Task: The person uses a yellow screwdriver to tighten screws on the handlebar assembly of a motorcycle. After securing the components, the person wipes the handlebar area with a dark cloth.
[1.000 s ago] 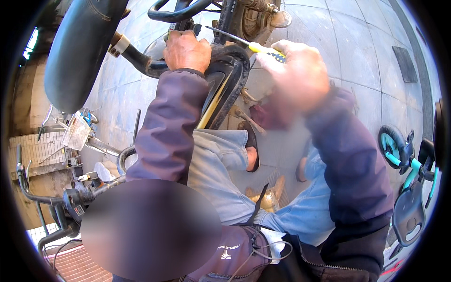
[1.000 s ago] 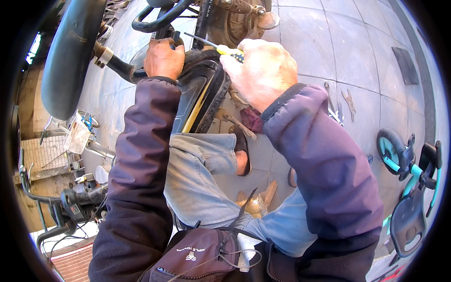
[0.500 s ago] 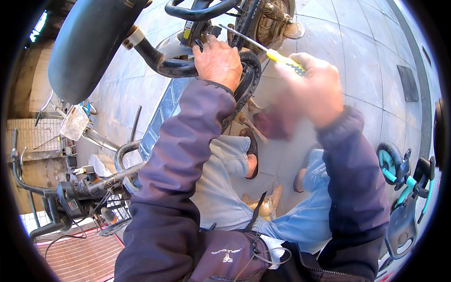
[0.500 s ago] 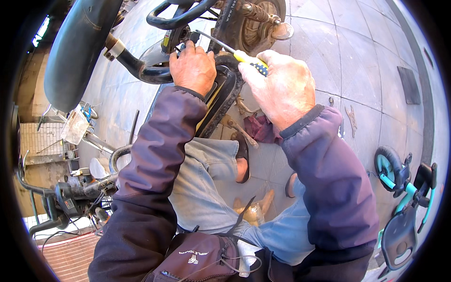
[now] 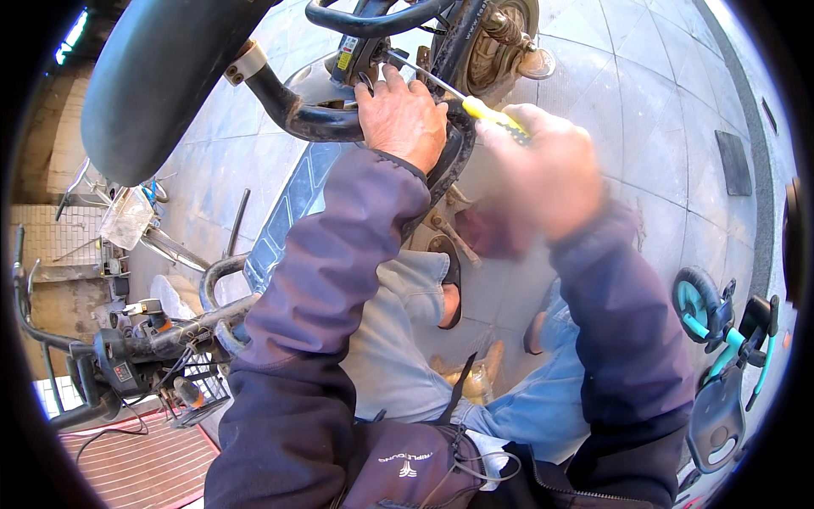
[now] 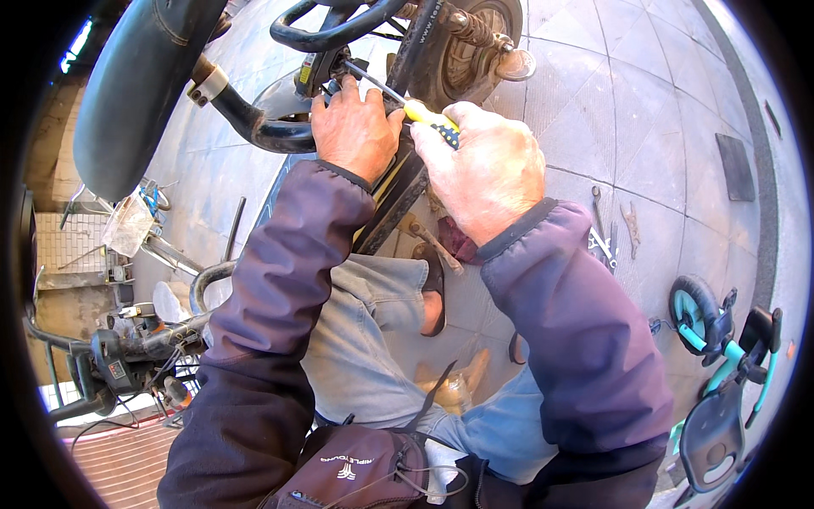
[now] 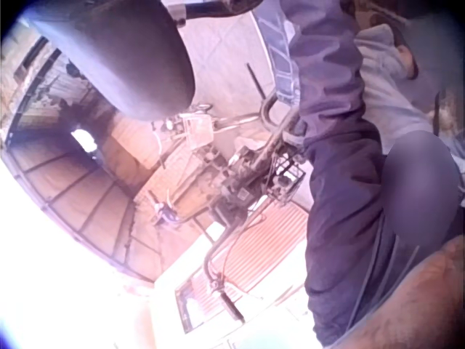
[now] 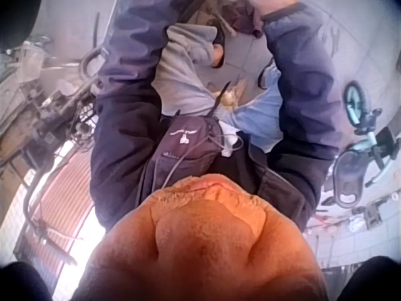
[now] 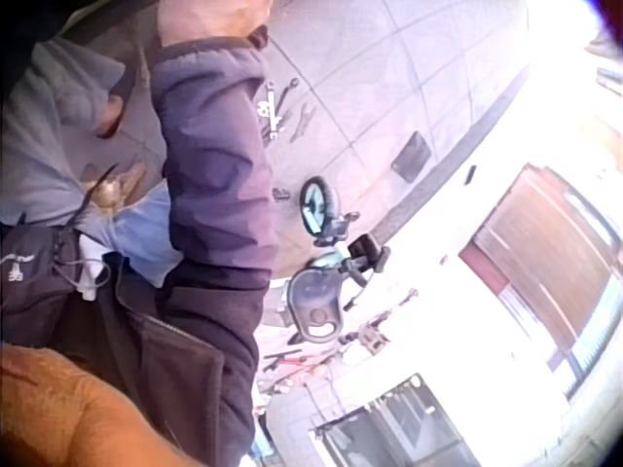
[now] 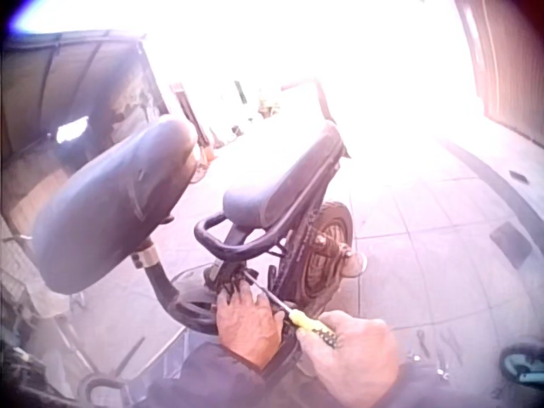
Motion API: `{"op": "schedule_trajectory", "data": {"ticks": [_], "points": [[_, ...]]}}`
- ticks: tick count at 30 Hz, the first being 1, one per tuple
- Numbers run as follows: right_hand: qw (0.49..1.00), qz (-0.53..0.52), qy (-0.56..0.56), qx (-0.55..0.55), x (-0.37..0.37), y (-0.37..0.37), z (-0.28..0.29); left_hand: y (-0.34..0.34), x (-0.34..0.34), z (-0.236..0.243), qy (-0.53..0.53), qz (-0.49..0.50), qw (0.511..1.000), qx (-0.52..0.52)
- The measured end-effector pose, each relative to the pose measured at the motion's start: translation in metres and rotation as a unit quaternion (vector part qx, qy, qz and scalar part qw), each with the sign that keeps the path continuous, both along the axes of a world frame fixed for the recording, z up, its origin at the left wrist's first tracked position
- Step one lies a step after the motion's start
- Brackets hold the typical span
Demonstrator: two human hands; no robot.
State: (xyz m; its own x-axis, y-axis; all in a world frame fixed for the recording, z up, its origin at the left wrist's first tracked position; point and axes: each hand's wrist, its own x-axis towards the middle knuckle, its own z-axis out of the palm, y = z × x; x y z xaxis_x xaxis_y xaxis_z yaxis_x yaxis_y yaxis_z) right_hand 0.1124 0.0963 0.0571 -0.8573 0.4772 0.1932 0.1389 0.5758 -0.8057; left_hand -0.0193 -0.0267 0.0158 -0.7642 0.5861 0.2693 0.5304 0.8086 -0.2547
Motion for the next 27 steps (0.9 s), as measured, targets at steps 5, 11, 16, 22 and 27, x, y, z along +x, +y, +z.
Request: {"op": "schedule_trajectory", "data": {"ticks": [5,11,16,22,27], "points": [[0.999,-0.003,-0.026,-0.028,-0.003,-0.004,0.002,-0.005,-0.002,-0.006,0.095,-0.041,0.994,0.026],[0.999,0.007,-0.020,-0.045,-0.008,0.000,-0.002,-0.022,-0.019,0.029,0.006,0.009,0.992,0.126],[0.995,0.004,-0.043,-0.095,-0.003,0.000,-0.003,-0.035,-0.036,0.046,0.018,0.052,0.982,0.183],[0.927,-0.003,-0.059,-0.371,0.006,0.001,-0.002,-0.035,-0.065,0.048,-0.080,0.093,0.978,0.171],[0.846,0.040,-0.139,-0.512,0.003,-0.012,0.020,-0.036,-0.081,0.051,-0.145,0.111,0.975,0.127]]}}
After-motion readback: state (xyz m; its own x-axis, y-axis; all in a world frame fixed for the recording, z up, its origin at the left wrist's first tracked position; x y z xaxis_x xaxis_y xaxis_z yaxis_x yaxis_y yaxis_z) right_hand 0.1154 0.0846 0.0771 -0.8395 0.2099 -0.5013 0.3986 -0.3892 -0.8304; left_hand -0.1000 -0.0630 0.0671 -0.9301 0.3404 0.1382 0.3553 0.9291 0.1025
